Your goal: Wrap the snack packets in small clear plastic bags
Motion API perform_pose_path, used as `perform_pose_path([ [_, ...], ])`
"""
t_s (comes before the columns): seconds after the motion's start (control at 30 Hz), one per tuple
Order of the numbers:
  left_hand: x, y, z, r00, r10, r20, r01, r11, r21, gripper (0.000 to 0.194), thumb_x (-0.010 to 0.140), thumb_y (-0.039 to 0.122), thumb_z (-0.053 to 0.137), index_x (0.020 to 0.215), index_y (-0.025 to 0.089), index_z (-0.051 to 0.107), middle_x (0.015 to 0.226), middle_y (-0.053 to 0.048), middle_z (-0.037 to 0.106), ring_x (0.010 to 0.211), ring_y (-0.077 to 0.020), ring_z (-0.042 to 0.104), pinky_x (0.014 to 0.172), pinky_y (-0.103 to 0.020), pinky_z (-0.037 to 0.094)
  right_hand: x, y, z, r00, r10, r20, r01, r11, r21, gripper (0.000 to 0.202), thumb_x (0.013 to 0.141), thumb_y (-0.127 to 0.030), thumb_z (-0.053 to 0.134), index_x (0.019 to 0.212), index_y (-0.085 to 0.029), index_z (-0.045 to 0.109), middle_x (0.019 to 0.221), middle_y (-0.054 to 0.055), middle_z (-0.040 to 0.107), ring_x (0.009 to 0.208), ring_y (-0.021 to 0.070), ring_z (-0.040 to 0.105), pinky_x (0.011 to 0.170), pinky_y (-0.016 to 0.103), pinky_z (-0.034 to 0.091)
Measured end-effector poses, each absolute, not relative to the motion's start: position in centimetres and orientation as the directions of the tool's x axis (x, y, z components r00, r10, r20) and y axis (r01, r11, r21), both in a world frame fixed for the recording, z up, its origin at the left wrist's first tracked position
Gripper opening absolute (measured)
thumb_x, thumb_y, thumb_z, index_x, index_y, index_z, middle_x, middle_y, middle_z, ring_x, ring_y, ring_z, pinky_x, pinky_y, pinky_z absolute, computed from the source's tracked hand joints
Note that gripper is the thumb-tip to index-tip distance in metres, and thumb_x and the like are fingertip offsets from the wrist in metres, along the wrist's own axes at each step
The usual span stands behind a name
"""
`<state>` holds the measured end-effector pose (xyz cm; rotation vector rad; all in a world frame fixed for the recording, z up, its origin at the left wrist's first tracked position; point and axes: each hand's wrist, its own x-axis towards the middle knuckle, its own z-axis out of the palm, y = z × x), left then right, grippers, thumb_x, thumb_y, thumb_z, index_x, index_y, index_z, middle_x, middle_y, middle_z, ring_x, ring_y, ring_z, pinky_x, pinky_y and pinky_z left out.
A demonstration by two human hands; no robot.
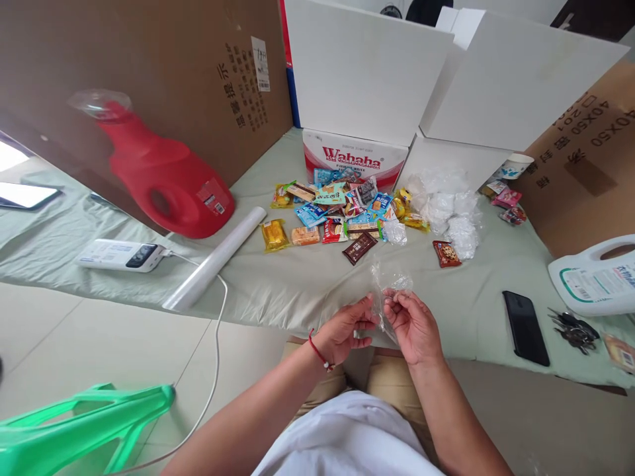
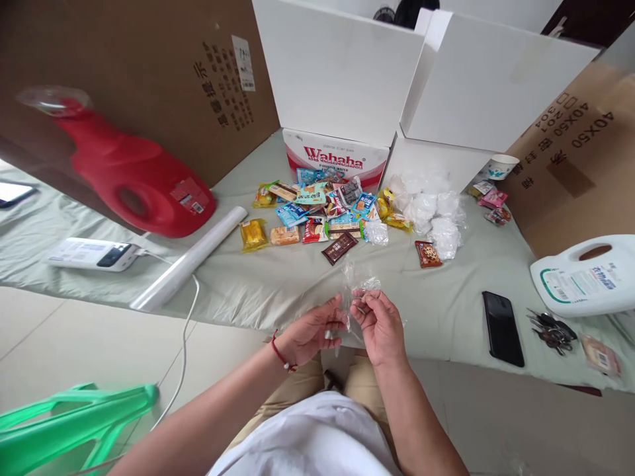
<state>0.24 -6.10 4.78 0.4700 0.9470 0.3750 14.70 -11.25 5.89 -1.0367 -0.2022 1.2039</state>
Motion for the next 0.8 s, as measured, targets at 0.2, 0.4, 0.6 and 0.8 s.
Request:
perform_pose_path([
  [0.2,0.0,-4.6,4.7,0.522,0.573,-0.632,-0.35,0.82,0.453,0.032,0.065,0.015,0.082,0.075,0.019,0.052,0.085,-0.004,0.069,0.088,-0.0196,0.07,0.076,-0.034,0.059,15.8,-12.3,5.7,0.417,0.818,-0.397,-0.667,-0.022,-0.745,0.023,0.065,-0.026,0.088,0.07,-0.017,0.068,0.092,0.005,0.075,0.07,0.0102,0.066,0.063,0.02,0.06],
  [0.4,-0.6,-1.7,3.6,0.258,0.758,-0.599,-0.416,0.647,0.639,0.027,0.084,0.02,0.068,0.088,0.023,0.041,0.082,-0.001,0.069,0.08,-0.02,0.076,0.071,-0.032,0.06,17.3,-12.9,4.9,0.464,0.75,-0.471,-0.715,0.003,-0.699,0.022,0.063,-0.022,0.085,0.072,-0.02,0.064,0.094,0.002,0.074,0.083,0.0145,0.069,0.074,0.029,0.064],
  [0.6,-1.5,1.8,1.6,-0.081,0.97,-0.231,0.09,0.238,0.967,0.018,0.098,0.029,0.05,0.089,0.026,0.034,0.066,0.008,0.056,0.035,-0.0101,0.048,0.042,-0.024,0.034,19.2,-12.1,3.9,0.473,0.742,-0.475,-0.614,-0.109,-0.782,0.032,0.056,-0.03,0.091,0.069,-0.019,0.064,0.087,0.002,0.073,0.072,0.0141,0.07,0.064,0.026,0.063],
  [0.8,-3.7,5.4,0.9,0.286,0.947,-0.144,0.176,0.095,0.98,0.017,0.094,0.035,0.055,0.093,0.026,0.04,0.058,0.01,0.053,0.033,-0.0103,0.043,0.041,-0.024,0.028,24.8,-11.0,4.0,0.434,0.771,-0.466,-0.329,-0.346,-0.879,0.04,0.053,-0.043,0.093,0.072,-0.018,0.068,0.081,0.003,0.07,0.064,0.0121,0.064,0.052,0.02,0.054],
])
